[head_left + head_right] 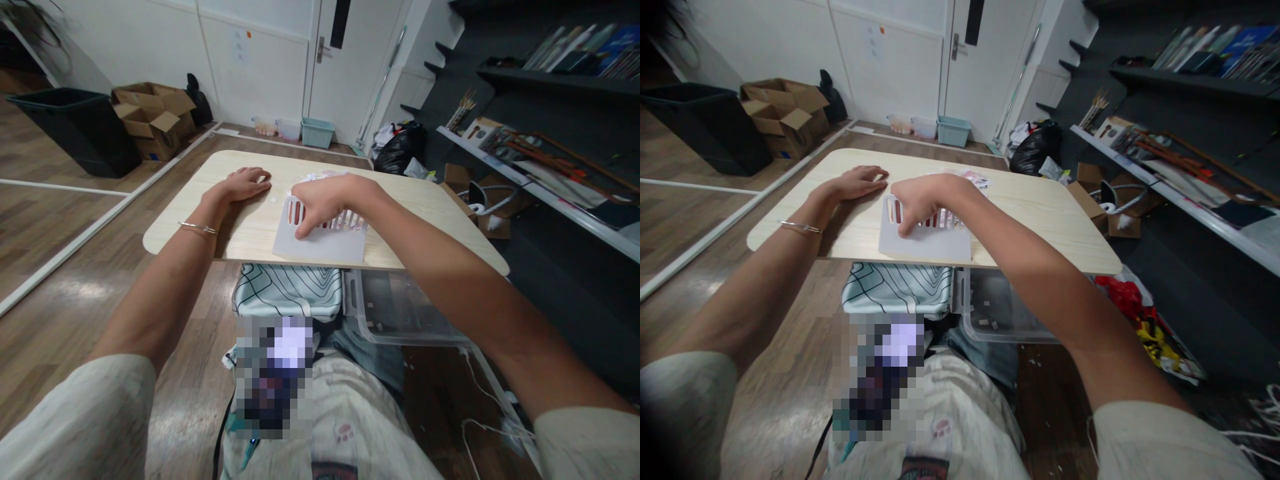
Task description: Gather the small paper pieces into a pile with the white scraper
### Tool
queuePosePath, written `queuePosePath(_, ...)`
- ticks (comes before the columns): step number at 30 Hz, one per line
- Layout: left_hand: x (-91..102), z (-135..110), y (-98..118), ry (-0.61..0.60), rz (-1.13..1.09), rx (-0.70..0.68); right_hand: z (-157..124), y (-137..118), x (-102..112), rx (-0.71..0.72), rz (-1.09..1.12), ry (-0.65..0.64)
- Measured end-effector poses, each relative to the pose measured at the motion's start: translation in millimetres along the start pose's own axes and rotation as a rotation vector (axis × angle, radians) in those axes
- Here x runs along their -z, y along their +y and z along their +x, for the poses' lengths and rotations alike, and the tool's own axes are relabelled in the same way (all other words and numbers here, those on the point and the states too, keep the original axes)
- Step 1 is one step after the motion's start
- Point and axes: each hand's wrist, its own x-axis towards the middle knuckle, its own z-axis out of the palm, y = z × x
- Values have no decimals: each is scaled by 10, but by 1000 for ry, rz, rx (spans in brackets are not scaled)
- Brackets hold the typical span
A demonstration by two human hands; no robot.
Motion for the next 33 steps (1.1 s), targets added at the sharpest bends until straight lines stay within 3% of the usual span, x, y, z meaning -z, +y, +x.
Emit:
queuePosePath(15, -20, -26, 44, 0, 49, 2, -252, -168, -88, 129, -18, 47)
queuePosePath(33, -5, -69, 94, -12, 62, 1, -341, -183, -94, 41, -66, 61)
